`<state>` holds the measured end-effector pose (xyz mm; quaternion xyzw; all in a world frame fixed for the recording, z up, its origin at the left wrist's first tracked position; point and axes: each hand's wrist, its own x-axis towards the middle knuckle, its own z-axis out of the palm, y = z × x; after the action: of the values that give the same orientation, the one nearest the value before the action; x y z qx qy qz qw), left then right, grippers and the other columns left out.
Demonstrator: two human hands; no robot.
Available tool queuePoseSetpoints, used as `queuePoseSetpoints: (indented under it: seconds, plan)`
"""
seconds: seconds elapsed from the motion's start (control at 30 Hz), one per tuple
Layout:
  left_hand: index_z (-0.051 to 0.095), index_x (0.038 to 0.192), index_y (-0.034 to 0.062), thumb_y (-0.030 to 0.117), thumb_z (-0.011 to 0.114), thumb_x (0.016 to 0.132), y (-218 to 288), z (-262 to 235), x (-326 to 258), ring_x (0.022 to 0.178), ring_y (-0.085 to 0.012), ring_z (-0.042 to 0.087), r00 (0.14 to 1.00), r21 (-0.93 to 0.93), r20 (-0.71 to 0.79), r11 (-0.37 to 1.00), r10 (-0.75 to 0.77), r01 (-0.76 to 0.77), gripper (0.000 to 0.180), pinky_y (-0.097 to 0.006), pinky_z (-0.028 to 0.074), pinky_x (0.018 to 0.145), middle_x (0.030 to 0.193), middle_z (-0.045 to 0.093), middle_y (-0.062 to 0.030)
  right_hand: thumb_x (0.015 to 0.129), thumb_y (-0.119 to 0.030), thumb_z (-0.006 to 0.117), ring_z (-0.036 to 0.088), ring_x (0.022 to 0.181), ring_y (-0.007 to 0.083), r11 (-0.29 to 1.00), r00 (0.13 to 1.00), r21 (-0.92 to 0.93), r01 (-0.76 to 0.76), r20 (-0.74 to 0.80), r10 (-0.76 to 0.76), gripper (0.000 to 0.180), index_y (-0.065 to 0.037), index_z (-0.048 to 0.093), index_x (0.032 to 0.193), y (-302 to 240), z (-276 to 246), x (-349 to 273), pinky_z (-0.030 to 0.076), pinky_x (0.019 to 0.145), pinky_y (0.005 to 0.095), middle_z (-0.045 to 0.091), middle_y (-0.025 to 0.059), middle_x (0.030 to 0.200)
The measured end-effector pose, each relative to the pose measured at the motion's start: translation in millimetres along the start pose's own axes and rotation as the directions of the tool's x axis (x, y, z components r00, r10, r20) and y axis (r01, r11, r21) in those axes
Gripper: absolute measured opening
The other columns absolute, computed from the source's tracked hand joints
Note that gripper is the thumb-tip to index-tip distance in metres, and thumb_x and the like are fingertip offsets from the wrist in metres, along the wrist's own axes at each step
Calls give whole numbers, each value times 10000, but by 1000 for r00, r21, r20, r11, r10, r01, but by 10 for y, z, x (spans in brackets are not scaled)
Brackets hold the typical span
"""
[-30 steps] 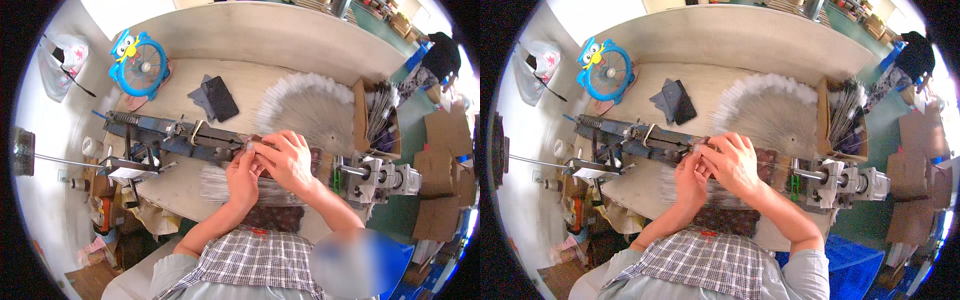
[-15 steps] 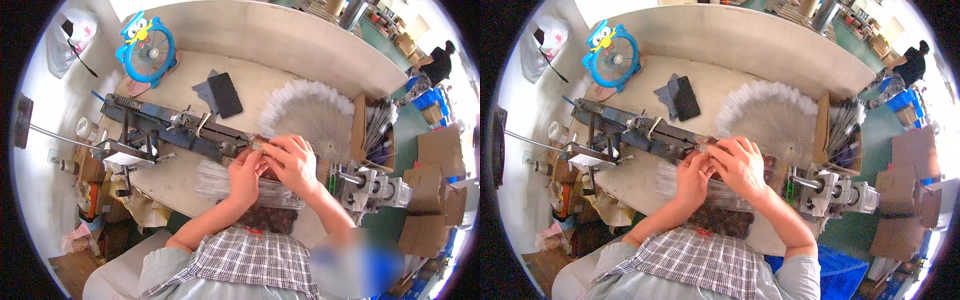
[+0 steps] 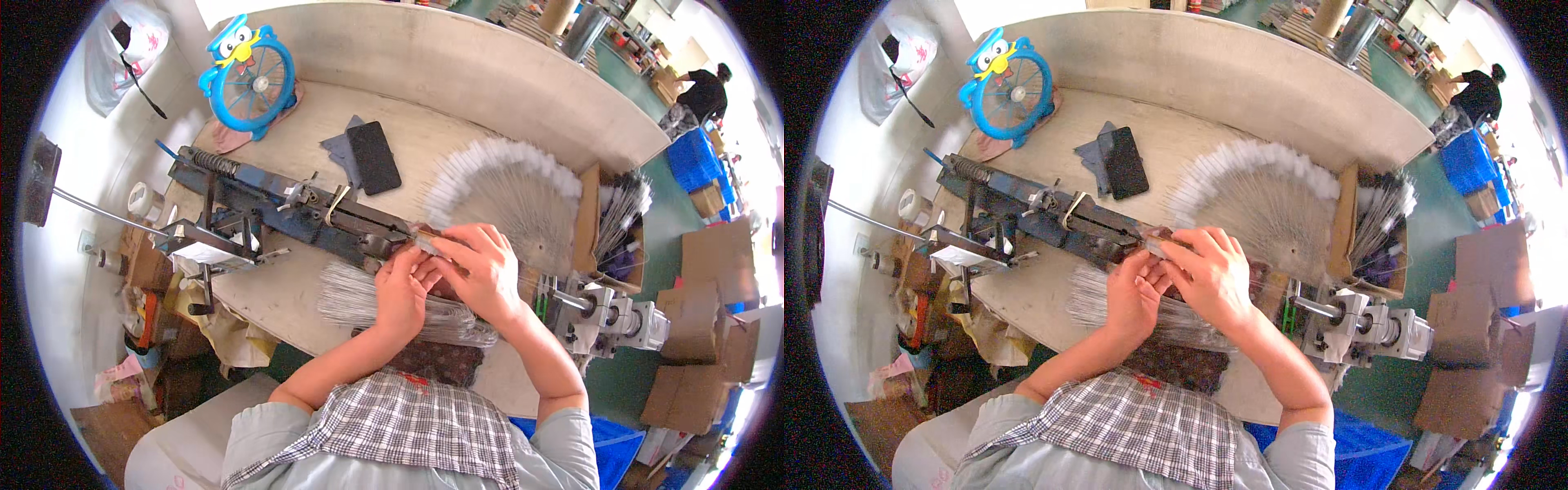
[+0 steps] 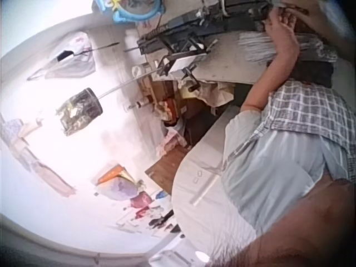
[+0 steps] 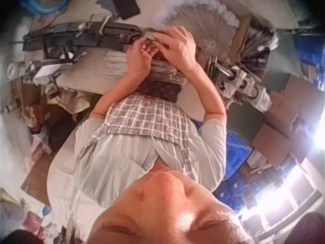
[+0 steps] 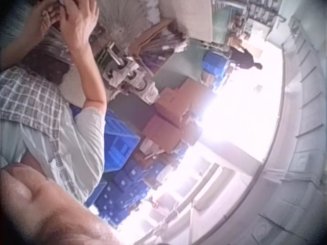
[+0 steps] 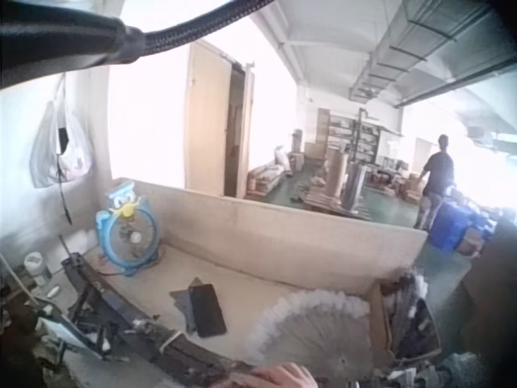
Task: The person is assembling or manufacturing brushes using a machine at a workbench.
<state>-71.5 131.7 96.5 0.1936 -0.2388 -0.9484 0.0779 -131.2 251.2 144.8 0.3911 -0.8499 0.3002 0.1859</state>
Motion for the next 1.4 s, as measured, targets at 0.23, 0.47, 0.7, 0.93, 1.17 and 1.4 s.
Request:
queuePoseSetpoints:
  seconds: [0.23, 0.47, 0.7, 0.93, 1.17, 1.4]
  plan:
    - [563, 1040, -27, 99, 502, 914, 9, 22, 23, 890, -190, 631, 999, 40, 50, 999, 3, -5, 189, -310, 518, 816, 995, 625, -100, 639, -175, 739, 590, 852, 220, 992, 994, -74, -98, -65, 93, 353, -77, 657, 968, -97, 71, 12, 446, 731, 347, 630, 19, 938]
    - [557, 1046, -31, 50, 514, 895, 7, -7, 5, 914, -195, 627, 998, 75, 55, 997, 29, -33, 176, -304, 518, 827, 1016, 620, -112, 661, -233, 745, 588, 853, 217, 996, 996, -72, -61, -71, 56, 345, -82, 661, 960, -100, -58, -52, 438, 732, 348, 636, 23, 914]
    - [490, 1172, -28, 375, 371, 970, 120, 98, -92, 1052, -249, 565, 998, 54, 42, 998, -45, 43, 467, -376, 454, 941, 1125, 578, -149, 713, -148, 698, 563, 797, 218, 982, 994, -184, -52, 85, 68, 118, -83, 666, 806, -83, -197, -182, 428, 748, 349, 606, 23, 747]
    - [360, 1308, -46, 566, 280, 948, 137, 67, -107, 1165, -276, 482, 994, 194, 85, 980, -70, 52, 715, -397, 402, 995, 1277, 467, -183, 715, -129, 697, 566, 814, 219, 985, 995, -141, -100, 4, 102, 117, -93, 672, 823, -21, -272, -244, 433, 750, 350, 612, 22, 758]
    - [382, 1317, -7, 482, 365, 958, 325, -164, -262, 1217, -248, 448, 986, 435, 55, 893, -155, 116, 607, -392, 379, 1000, 1320, 452, -146, 771, -173, 684, 621, 811, 251, 953, 947, 101, -285, 183, 264, 153, -55, 671, 866, -52, -274, -574, 502, 685, 375, 644, 82, 828]
    - [560, 953, 84, 367, 576, 898, 1599, -2026, -298, 762, -144, 531, 811, 271, -475, 934, 341, -234, 289, -303, 453, 705, 929, 606, -33, 781, -227, 622, 625, 837, 257, 917, 831, 4, -399, 424, 360, 160, -122, 677, 889, 52, -57, -872, 510, 688, 391, 627, 59, 889]
